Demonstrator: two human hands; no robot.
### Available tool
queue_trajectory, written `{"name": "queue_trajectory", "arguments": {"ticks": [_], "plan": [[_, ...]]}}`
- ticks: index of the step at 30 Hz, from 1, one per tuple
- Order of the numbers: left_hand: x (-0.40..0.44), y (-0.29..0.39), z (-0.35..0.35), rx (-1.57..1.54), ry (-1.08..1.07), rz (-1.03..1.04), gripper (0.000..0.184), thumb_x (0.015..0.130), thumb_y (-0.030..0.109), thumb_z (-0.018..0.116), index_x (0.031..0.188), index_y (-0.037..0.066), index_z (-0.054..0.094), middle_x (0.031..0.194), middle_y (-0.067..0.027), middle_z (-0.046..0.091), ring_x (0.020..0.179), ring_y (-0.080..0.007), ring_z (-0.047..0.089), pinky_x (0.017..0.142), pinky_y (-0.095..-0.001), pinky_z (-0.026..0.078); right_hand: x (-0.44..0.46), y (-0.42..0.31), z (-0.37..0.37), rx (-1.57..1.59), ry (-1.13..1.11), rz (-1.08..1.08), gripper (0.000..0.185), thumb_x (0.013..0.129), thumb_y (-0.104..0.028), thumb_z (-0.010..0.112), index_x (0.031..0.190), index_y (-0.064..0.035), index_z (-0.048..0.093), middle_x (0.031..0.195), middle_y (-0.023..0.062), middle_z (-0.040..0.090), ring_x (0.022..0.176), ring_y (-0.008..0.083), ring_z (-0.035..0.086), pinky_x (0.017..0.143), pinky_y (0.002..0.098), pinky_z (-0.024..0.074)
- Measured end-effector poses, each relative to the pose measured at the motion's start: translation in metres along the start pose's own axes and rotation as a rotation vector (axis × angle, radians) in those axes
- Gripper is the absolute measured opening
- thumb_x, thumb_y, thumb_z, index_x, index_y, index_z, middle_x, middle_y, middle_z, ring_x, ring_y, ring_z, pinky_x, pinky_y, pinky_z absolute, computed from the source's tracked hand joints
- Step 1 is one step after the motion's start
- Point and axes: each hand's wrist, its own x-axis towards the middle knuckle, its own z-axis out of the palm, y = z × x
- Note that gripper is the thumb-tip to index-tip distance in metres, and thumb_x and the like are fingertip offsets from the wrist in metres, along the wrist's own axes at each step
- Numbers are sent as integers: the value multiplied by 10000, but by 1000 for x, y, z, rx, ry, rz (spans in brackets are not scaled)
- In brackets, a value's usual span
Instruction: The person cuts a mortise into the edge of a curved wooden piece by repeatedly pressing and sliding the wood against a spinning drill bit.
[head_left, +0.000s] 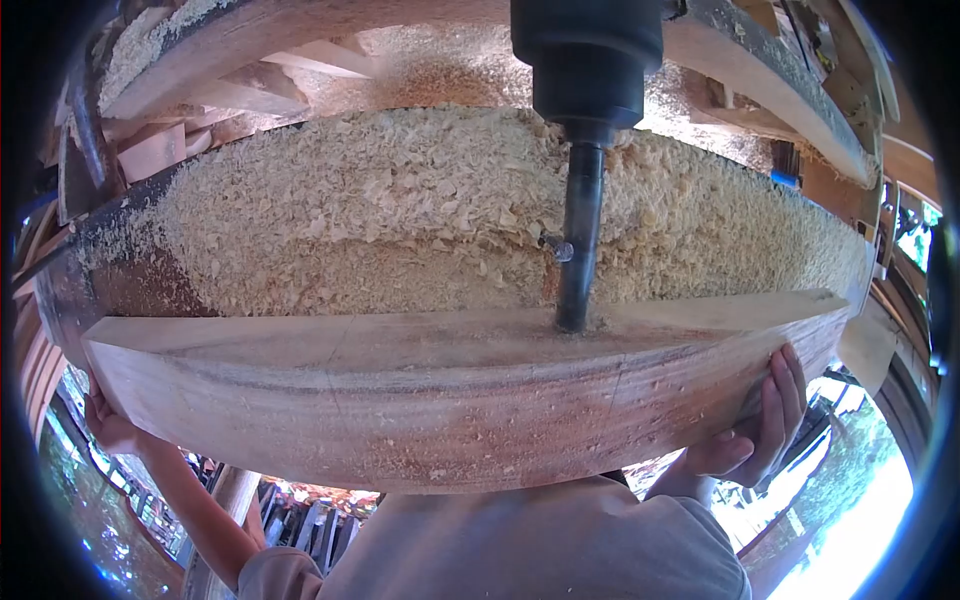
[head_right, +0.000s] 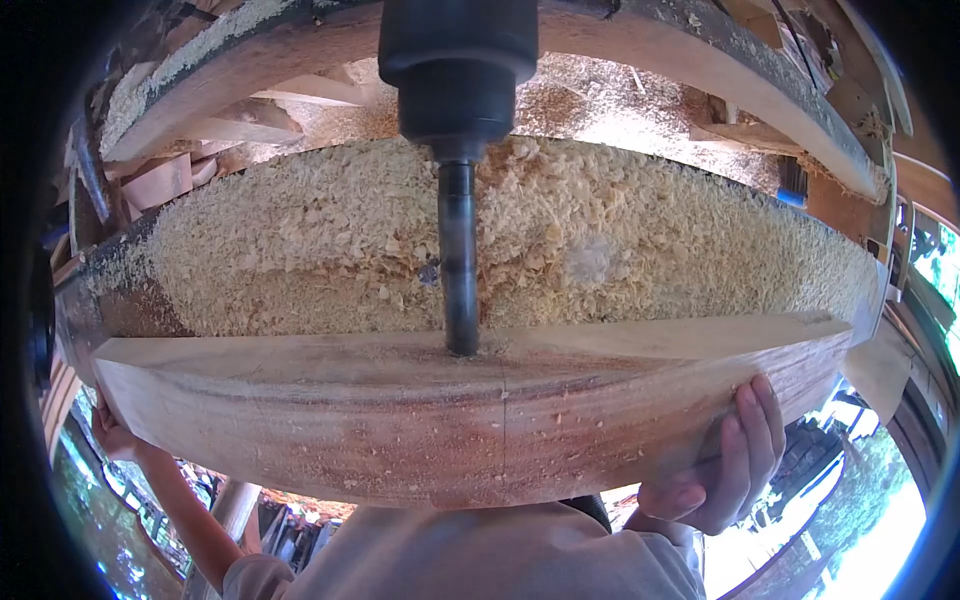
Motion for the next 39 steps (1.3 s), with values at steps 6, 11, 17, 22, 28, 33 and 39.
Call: {"name": "queue_trajectory", "arguments": {"ticks": [6,11,17,22,28,33,39], "plan": [[-1,2,1,27,6,-6,527,966,253,328,1220,-98,629,1272,-233,624,1216,-319,581,1096,-445,423,3,3,6,-36,83,-55,487,969,-264,316,1024,134,592,979,293,655,938,443,674,840,528,586],[-4,0,5,52,18,21,519,981,229,298,1197,-93,643,1249,-221,639,1205,-309,584,1081,-438,442,4,2,12,-10,123,-36,456,969,-245,335,1004,132,589,987,290,655,936,437,672,841,527,580],[22,-12,-13,95,5,118,508,976,214,293,1214,-79,633,1248,-227,632,1144,-307,617,1060,-418,471,6,-3,4,-10,79,14,430,968,-235,364,963,129,593,977,282,658,934,438,668,829,536,568],[7,-9,-2,227,18,99,466,961,187,339,1220,-58,639,1231,-215,643,1091,-306,643,986,-391,525,7,2,10,72,118,-13,419,955,-229,399,976,133,608,992,277,664,976,454,658,872,545,547],[73,-50,-43,629,-375,606,378,963,198,486,1221,-22,655,1200,-175,665,1023,-244,662,904,-326,544,39,-12,8,23,-76,137,534,884,-315,549,1227,91,607,1187,256,648,1169,430,592,1032,517,418],[51,-31,-10,233,-312,156,344,941,193,634,1186,-47,672,1171,-135,685,987,-190,661,864,-283,526,34,-10,-6,-82,-208,92,525,855,-323,625,1256,15,618,1241,218,632,1246,415,534,1090,509,311],[17,-23,-38,103,-209,-22,307,904,180,716,1084,-68,707,1032,-99,710,899,-168,662,785,-305,529,-5,-40,-40,-165,-217,186,516,868,-358,623,1192,44,636,1176,210,650,1189,418,562,1034,498,339]]}}
